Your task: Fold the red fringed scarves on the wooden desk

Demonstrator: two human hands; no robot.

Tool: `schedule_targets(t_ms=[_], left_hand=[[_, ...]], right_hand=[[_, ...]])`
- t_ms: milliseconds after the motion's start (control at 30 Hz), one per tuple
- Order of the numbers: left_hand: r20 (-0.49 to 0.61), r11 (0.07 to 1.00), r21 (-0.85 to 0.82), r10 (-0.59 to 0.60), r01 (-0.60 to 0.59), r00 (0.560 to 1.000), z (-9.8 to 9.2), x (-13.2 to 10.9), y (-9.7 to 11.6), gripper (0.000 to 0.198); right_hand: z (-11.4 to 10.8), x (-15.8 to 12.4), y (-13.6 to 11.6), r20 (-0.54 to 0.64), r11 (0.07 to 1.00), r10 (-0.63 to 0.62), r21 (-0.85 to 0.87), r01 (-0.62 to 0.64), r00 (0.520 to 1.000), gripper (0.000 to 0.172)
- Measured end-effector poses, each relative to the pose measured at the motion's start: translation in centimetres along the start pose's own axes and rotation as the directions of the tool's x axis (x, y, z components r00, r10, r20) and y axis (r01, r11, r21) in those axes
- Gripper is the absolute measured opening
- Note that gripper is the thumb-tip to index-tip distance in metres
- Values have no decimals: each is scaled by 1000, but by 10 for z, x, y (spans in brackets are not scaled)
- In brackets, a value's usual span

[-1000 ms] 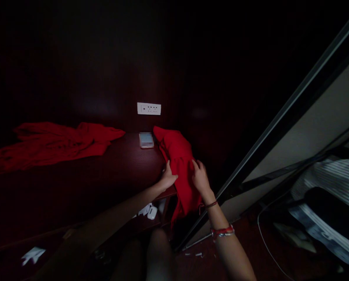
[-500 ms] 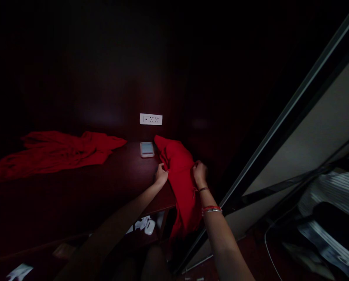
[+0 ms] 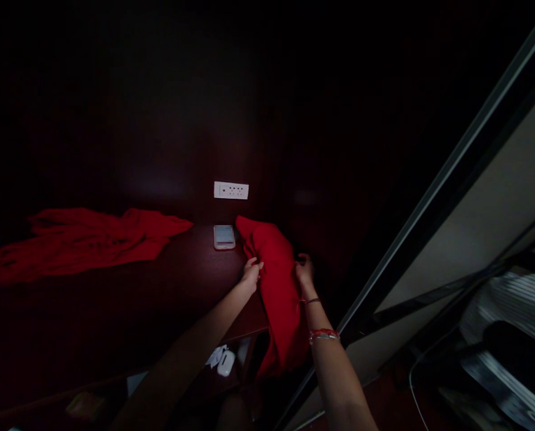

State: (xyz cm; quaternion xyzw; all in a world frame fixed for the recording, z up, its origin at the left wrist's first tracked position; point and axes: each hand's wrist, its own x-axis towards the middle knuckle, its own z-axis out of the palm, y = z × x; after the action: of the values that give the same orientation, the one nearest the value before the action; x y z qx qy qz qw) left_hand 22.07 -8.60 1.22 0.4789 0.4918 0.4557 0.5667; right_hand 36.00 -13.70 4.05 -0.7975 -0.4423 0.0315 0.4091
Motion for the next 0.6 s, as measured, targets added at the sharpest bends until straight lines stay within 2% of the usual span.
schedule_targets(t_ms=[100, 167, 233, 333, 433, 533, 600], left_hand=[[15, 996, -79, -30, 31, 999, -2, -4, 1, 33], [12, 994, -95, -46, 47, 999, -5, -6, -1, 32], [4, 995, -76, -67, 67, 998, -8, -6, -4, 32], [-8, 997, -5, -74, 73, 997, -12, -4, -8, 31], [-20, 997, 75, -12, 13, 1000, -13, 0, -9, 33], [-51, 986, 142, 100, -92, 994, -13, 6, -5, 42], [-77, 965, 190, 198, -181, 977, -12, 13, 2, 46]], right_hand=[[1, -1, -1, -75, 999, -37, -18, 36, 996, 39], [2, -4, -1, -89, 987, -108, -129, 96, 990, 37], [2, -7, -1, -39, 960, -153, -245, 139, 987, 34], [1, -13, -4, 51, 936, -166, -305, 174, 985, 31], [-1, -19, -13, 31, 917, -234, -325, 231, 972, 31], [-3, -18, -28, -49, 898, -347, -304, 317, 936, 33], [-1, -13, -41, -36, 876, -414, -286, 387, 910, 37]])
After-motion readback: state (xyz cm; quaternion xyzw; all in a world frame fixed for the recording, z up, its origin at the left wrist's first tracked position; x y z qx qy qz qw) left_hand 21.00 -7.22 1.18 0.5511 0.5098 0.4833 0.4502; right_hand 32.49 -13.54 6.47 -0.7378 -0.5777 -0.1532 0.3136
